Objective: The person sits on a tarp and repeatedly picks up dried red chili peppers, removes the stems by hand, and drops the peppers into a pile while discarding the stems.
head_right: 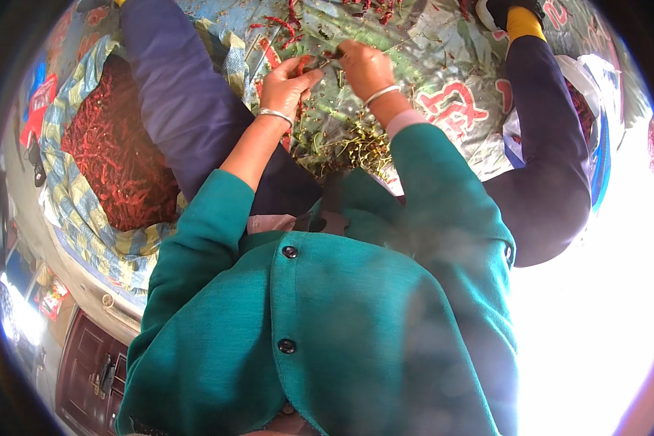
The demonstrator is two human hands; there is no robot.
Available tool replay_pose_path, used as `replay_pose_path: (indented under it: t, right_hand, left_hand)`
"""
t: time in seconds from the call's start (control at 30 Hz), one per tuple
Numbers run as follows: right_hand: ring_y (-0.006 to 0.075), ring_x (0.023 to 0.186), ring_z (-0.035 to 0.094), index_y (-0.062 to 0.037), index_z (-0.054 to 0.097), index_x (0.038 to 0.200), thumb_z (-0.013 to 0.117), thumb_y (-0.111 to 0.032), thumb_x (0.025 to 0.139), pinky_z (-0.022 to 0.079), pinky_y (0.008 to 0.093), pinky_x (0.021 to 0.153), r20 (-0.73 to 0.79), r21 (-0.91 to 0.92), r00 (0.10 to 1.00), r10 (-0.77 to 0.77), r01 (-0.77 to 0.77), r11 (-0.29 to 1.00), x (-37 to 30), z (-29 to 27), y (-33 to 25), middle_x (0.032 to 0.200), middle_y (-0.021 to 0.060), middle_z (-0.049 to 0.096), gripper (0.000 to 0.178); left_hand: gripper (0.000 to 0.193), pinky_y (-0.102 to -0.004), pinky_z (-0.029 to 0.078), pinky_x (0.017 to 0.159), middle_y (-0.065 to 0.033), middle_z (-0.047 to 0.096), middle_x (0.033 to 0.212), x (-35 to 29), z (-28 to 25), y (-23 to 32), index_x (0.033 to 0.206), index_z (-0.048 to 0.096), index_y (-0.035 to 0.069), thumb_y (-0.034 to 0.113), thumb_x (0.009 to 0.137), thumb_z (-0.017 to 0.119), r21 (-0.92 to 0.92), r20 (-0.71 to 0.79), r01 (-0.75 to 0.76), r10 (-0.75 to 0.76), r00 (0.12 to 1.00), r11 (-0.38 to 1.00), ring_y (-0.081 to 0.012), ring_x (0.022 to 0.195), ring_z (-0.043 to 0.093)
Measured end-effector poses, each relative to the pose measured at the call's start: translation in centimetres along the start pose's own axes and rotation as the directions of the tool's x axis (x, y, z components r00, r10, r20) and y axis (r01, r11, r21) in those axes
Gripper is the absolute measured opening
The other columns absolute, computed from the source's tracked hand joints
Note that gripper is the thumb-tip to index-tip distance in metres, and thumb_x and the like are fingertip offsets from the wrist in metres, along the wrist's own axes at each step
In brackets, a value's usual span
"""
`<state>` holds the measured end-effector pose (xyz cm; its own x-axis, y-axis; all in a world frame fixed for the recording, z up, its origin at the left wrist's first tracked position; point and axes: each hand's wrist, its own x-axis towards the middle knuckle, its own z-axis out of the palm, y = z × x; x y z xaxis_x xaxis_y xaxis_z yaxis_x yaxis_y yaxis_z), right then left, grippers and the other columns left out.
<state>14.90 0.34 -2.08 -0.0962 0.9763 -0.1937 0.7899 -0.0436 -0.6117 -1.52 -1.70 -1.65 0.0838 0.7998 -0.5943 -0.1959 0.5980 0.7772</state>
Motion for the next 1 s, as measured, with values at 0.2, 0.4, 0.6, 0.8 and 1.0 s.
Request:
replay_pose_path:
  t: [0.2,0.4,0.6,0.8,1.0]
  right_hand:
    - [0.0378,0.075,0.058,-0.0056,0.059,0.086,0.056,-0.012,0.075,0.048,0.0417,0.066,0.015,0.215,0.994,-0.110,0.104,0.971,-2.2,0.2,-3.6,0.078,0.0175,0.061,0.013]
    - [0.0115,0.052,0.055,0.0035,0.061,0.087,0.064,-0.002,0.072,0.045,0.0255,0.046,0.216,0.796,0.943,0.251,-0.319,0.514,-0.7,0.5,-5.3,0.068,0.0075,0.062,0.016]
    - [0.0216,0.060,0.062,-0.0088,0.066,0.090,0.056,-0.017,0.081,0.051,0.0345,0.057,0.090,0.030,0.988,-0.123,0.120,0.992,0.7,1.3,-0.7,0.075,0.0106,0.065,0.015]
    - [0.0296,0.082,0.062,-0.0117,0.064,0.088,0.055,-0.034,0.080,0.050,0.0399,0.072,0.297,-0.352,0.951,-0.090,0.196,0.915,5.6,0.6,-6.3,0.089,0.0127,0.062,0.025]
    - [0.0341,0.090,0.058,-0.0110,0.061,0.092,0.053,-0.028,0.078,0.047,0.0423,0.077,0.032,-0.275,0.999,0.004,0.005,0.962,8.3,4.4,-5.6,0.096,0.0148,0.059,0.023]
  left_hand:
    - [0.019,-0.0233,0.041,0.050,-0.0008,0.061,0.069,-0.5,-0.1,0.9,0.088,0.064,0.001,0.006,0.071,0.071,0.193,-0.026,-0.213,0.222,0.975,0.958,-0.0073,0.056,0.051]
    - [0.006,-0.0241,0.044,0.055,-0.0009,0.060,0.072,-1.1,0.0,2.9,0.081,0.063,0.001,0.005,0.077,0.066,0.544,0.061,-0.622,0.713,0.699,0.563,-0.0095,0.062,0.055]
    - [0.004,-0.0213,0.037,0.049,-0.0073,0.059,0.080,-2.2,-1.1,6.2,0.087,0.059,0.001,0.004,0.085,0.057,-0.532,0.071,-0.129,0.196,0.978,0.837,-0.0111,0.061,0.050]
    - [0.009,-0.0256,0.040,0.048,-0.0111,0.061,0.080,-0.6,-3.1,5.1,0.088,0.054,0.002,0.001,0.080,0.049,-0.507,-0.047,-0.041,0.020,0.999,0.861,-0.0174,0.064,0.057]
    - [0.006,-0.0219,0.037,0.043,-0.0062,0.057,0.071,1.4,-3.7,4.0,0.085,0.055,0.001,0.001,0.079,0.056,-0.458,-0.152,-0.115,0.049,0.987,0.881,-0.0121,0.054,0.051]
